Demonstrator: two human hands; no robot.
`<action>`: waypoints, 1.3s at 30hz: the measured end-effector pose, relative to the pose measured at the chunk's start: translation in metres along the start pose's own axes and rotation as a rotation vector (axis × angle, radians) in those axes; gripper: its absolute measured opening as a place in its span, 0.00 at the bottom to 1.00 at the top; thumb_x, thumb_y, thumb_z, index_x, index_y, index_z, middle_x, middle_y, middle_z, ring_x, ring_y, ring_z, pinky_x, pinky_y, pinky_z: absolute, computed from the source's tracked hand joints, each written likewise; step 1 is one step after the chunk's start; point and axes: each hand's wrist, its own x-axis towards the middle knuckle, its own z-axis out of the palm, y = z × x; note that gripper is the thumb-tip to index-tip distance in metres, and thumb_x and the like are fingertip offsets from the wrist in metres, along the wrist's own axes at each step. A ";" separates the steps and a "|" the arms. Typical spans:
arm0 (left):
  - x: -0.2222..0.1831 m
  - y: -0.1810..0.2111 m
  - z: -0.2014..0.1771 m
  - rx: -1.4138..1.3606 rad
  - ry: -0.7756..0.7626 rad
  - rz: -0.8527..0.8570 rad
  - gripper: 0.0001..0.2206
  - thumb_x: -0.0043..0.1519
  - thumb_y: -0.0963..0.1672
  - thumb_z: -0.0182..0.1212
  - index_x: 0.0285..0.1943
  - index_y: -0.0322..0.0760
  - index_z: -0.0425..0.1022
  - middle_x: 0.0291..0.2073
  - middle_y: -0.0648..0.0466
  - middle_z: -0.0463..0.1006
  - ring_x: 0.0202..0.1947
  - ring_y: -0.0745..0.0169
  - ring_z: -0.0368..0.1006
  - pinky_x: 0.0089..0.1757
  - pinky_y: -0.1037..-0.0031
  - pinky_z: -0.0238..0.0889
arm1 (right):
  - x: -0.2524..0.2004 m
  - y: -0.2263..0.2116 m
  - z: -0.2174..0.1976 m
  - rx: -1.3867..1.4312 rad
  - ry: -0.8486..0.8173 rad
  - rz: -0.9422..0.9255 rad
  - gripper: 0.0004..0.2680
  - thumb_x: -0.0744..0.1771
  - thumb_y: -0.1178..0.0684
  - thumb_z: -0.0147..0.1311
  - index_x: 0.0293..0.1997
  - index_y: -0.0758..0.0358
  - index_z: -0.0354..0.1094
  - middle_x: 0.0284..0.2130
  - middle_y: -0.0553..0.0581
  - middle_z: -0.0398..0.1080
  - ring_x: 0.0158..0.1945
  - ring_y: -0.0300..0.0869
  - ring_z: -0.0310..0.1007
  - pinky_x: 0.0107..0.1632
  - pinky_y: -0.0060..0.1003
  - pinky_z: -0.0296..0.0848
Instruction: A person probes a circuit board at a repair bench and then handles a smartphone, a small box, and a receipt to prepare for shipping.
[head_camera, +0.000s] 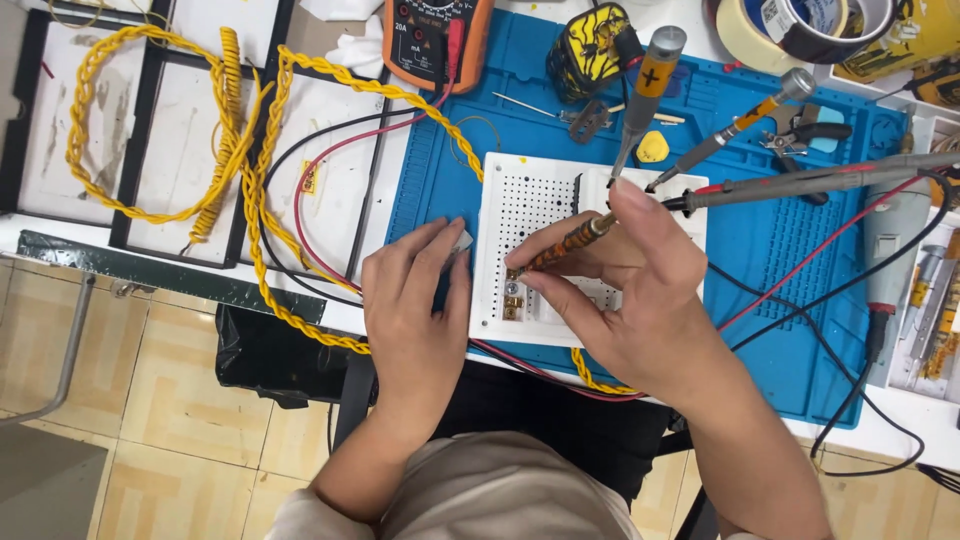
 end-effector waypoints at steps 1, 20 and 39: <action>0.000 0.000 -0.001 0.001 0.006 0.005 0.13 0.75 0.37 0.67 0.68 0.38 0.79 0.59 0.48 0.82 0.58 0.49 0.79 0.58 0.58 0.68 | 0.000 -0.002 0.001 -0.002 0.001 -0.008 0.37 0.75 0.71 0.59 0.88 0.44 0.30 0.54 0.79 0.77 0.57 0.58 0.86 0.57 0.41 0.95; -0.004 -0.001 -0.002 -0.099 0.062 0.057 0.11 0.78 0.39 0.60 0.67 0.36 0.80 0.59 0.48 0.83 0.60 0.47 0.77 0.59 0.58 0.69 | 0.006 -0.006 -0.003 -0.120 -0.092 0.043 0.36 0.75 0.66 0.67 0.86 0.55 0.33 0.52 0.66 0.77 0.56 0.48 0.87 0.67 0.42 0.90; 0.026 -0.011 -0.038 -0.624 -0.605 0.152 0.35 0.73 0.42 0.69 0.86 0.39 0.52 0.81 0.44 0.63 0.82 0.46 0.66 0.78 0.55 0.57 | 0.012 -0.009 -0.010 -0.193 -0.076 -0.035 0.30 0.78 0.61 0.61 0.88 0.46 0.40 0.54 0.62 0.78 0.56 0.47 0.84 0.59 0.38 0.89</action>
